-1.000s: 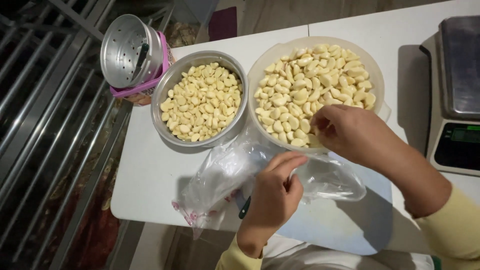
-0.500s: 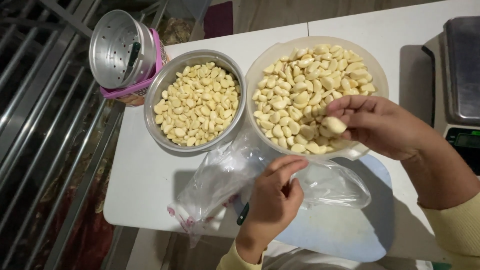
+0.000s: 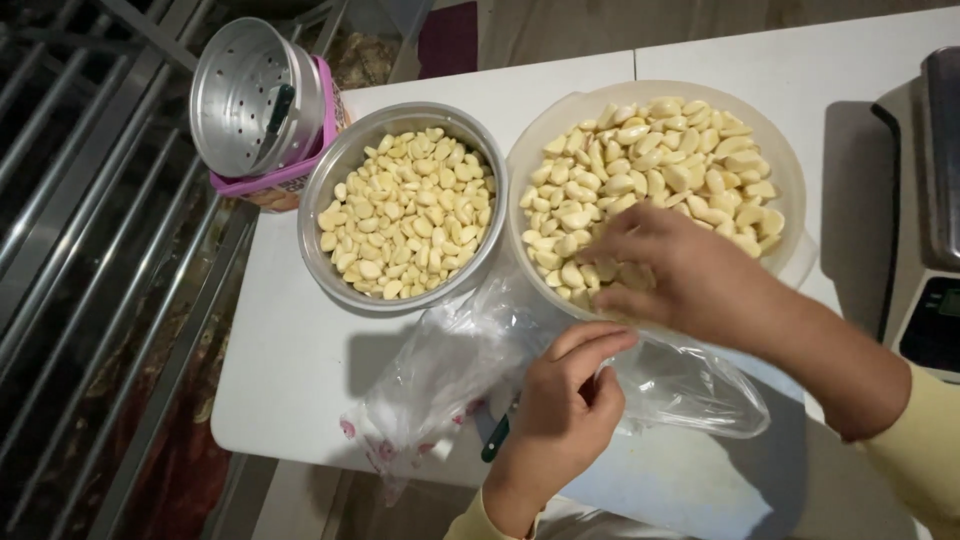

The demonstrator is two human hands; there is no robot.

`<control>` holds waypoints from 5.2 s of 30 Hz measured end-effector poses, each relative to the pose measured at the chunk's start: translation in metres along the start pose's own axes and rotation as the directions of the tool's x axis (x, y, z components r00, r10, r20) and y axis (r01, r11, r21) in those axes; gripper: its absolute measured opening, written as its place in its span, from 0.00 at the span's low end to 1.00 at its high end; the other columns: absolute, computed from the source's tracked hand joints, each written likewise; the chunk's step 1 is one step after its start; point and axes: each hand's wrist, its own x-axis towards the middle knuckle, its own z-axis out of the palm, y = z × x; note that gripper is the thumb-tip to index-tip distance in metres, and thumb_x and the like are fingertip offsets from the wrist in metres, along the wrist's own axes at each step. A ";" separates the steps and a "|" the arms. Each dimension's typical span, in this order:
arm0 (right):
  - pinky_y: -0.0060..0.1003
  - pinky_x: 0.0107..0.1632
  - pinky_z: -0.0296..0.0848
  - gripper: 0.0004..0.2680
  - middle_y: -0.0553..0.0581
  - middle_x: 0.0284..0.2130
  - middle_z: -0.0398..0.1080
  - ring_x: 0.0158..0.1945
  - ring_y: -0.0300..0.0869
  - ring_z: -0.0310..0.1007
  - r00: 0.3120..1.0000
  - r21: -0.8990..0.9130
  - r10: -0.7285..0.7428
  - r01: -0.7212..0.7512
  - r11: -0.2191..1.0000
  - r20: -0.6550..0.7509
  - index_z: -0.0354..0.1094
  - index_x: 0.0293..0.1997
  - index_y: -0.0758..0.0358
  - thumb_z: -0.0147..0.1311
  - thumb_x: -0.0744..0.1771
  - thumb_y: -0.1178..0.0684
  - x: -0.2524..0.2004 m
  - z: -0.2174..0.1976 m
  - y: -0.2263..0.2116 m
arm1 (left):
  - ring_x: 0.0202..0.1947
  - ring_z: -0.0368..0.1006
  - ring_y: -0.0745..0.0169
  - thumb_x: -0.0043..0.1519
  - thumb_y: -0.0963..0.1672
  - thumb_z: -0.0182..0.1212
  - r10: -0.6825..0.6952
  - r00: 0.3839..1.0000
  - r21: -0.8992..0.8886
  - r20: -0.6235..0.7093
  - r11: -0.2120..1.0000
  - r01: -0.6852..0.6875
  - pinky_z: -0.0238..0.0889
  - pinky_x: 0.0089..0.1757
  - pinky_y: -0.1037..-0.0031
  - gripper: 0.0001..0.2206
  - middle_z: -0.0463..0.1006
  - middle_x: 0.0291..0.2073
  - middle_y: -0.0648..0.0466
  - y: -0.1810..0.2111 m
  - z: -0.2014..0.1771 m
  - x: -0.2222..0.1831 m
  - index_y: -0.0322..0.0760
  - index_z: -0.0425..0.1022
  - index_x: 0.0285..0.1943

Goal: Picking up peeled garlic cloves from bowls and placing them into small plastic bags for packaging.

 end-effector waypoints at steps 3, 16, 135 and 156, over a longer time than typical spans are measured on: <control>0.49 0.46 0.76 0.12 0.55 0.50 0.73 0.48 0.50 0.76 0.944 -0.291 -0.325 0.296 0.910 -0.058 0.80 0.53 0.49 0.62 0.67 0.43 0.002 0.022 0.018 | 0.35 0.77 0.62 0.62 0.34 0.49 -0.045 0.997 -0.041 0.069 0.998 0.048 0.70 0.38 0.73 0.19 0.78 0.58 0.44 0.011 -0.006 0.003 0.28 0.79 0.60; 0.37 0.42 0.76 0.04 0.42 0.36 0.81 0.40 0.38 0.81 0.991 -0.015 -0.130 0.130 0.991 -0.024 0.77 0.38 0.46 0.63 0.65 0.44 0.004 0.003 0.031 | 0.48 0.79 0.55 0.62 0.32 0.51 0.089 0.996 -0.062 0.024 0.994 -0.087 0.74 0.44 0.72 0.17 0.78 0.57 0.42 0.000 0.000 -0.003 0.26 0.78 0.58; 0.51 0.50 0.79 0.08 0.70 0.45 0.77 0.46 0.58 0.78 0.876 0.839 0.437 -0.387 0.383 0.204 0.70 0.52 0.69 0.51 0.71 0.56 -0.007 -0.016 0.027 | 0.23 0.60 0.71 0.60 0.35 0.54 0.014 1.000 -0.121 0.023 0.993 -0.011 0.67 0.37 0.76 0.24 0.74 0.65 0.47 0.007 0.023 -0.018 0.31 0.73 0.69; 0.25 0.34 0.65 0.07 0.57 0.45 0.70 0.37 0.36 0.68 0.876 0.937 0.467 -0.256 0.237 0.121 0.64 0.56 0.56 0.47 0.74 0.49 0.009 -0.026 0.046 | 0.25 0.62 0.70 0.60 0.35 0.54 -0.018 0.999 -0.117 0.031 0.993 0.021 0.68 0.36 0.74 0.24 0.74 0.64 0.47 0.007 0.021 -0.015 0.31 0.73 0.69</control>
